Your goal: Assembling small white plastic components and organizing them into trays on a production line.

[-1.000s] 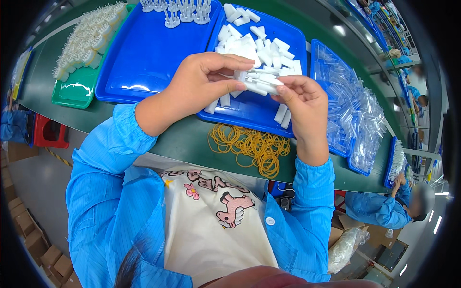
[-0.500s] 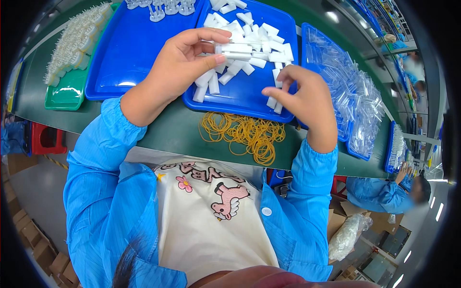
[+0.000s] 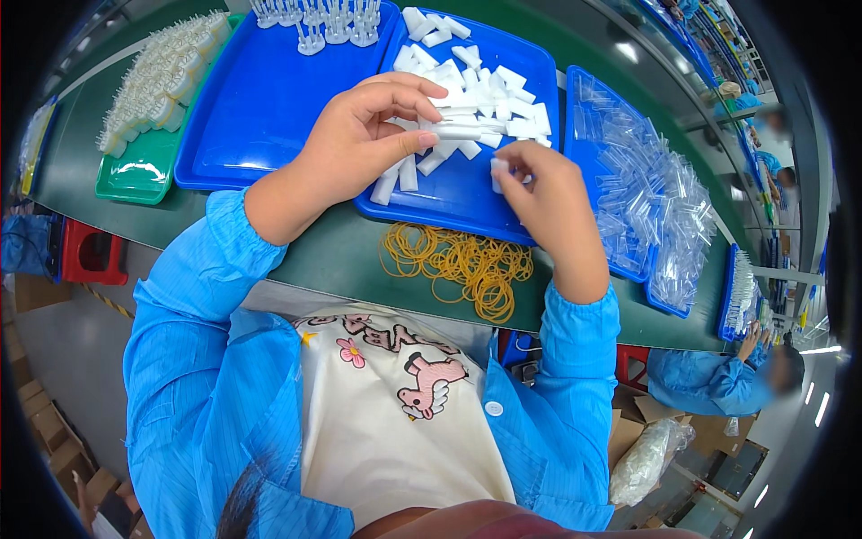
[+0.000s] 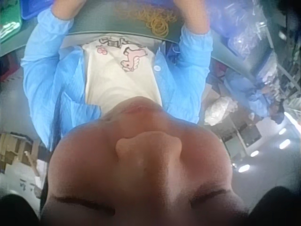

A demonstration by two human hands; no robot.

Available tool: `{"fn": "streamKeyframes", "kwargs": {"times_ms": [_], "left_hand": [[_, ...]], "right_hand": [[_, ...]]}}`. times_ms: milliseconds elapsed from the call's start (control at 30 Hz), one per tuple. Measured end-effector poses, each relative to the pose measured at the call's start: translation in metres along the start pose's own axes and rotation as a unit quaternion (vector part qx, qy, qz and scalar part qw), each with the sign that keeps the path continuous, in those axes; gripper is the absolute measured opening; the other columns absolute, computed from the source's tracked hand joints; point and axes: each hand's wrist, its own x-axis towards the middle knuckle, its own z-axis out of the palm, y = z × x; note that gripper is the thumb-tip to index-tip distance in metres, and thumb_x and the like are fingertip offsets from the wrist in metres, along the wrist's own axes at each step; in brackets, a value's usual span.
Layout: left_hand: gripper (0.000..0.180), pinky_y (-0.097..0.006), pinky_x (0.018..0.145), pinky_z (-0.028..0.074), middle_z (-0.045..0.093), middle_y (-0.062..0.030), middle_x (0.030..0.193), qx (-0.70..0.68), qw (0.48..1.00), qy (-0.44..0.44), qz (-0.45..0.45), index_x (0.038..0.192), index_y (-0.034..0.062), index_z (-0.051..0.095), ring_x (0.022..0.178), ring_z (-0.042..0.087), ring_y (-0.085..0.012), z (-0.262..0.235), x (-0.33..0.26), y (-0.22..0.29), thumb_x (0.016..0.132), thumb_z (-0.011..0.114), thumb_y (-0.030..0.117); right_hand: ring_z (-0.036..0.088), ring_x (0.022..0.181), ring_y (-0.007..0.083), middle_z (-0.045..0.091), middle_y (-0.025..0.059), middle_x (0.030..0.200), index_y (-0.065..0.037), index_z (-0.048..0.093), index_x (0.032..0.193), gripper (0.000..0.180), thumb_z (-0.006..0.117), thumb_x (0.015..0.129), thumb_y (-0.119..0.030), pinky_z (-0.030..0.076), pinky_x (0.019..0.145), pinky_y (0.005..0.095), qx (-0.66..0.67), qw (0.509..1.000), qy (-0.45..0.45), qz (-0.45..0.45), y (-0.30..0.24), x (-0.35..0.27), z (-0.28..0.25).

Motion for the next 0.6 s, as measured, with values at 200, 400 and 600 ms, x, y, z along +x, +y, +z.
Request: {"fn": "streamKeyframes", "kwargs": {"times_ms": [200, 400, 600], "left_hand": [[0.034, -0.032, 0.094, 0.053, 0.059, -0.015, 0.129, -0.012, 0.998, 0.009, -0.061, 0.116, 0.0007, 0.065, 0.113, 0.061, -0.0209, 0.003, -0.001, 0.011, 0.084, 0.064, -0.009], [0.032, -0.028, 0.087, 0.055, 0.064, -0.0151, 0.123, -0.021, 0.997, 0.044, -0.051, 0.115, 0.0005, 0.068, 0.099, 0.067, -0.0184, 0.002, -0.003, 0.007, 0.083, 0.068, -0.005], [0.034, -0.031, 0.092, 0.055, 0.061, -0.0176, 0.127, 0.015, 0.999, 0.011, -0.049, 0.113, 0.0, 0.067, 0.109, 0.063, -0.0212, 0.002, -0.005, 0.01, 0.081, 0.067, -0.01]], "right_hand": [[0.066, 0.088, 0.0141, 0.068, 0.0126, 0.097, 0.004, 0.059, 0.1, 0.015, 0.066, 0.087, 0.002, 0.057, 0.073, 0.0254, 0.469, 0.873, 0.055, 0.123, 0.013, 0.008, -0.005], [0.068, 0.089, 0.0163, 0.068, 0.0131, 0.095, 0.005, 0.055, 0.105, 0.019, 0.064, 0.089, 0.002, 0.059, 0.075, 0.0279, 0.526, 0.831, 0.106, 0.147, 0.015, 0.009, -0.006], [0.068, 0.089, 0.0167, 0.067, 0.0147, 0.096, 0.004, 0.052, 0.107, 0.022, 0.064, 0.089, 0.003, 0.059, 0.075, 0.0285, 0.544, 0.816, 0.155, 0.118, 0.002, 0.007, 0.005]]}}
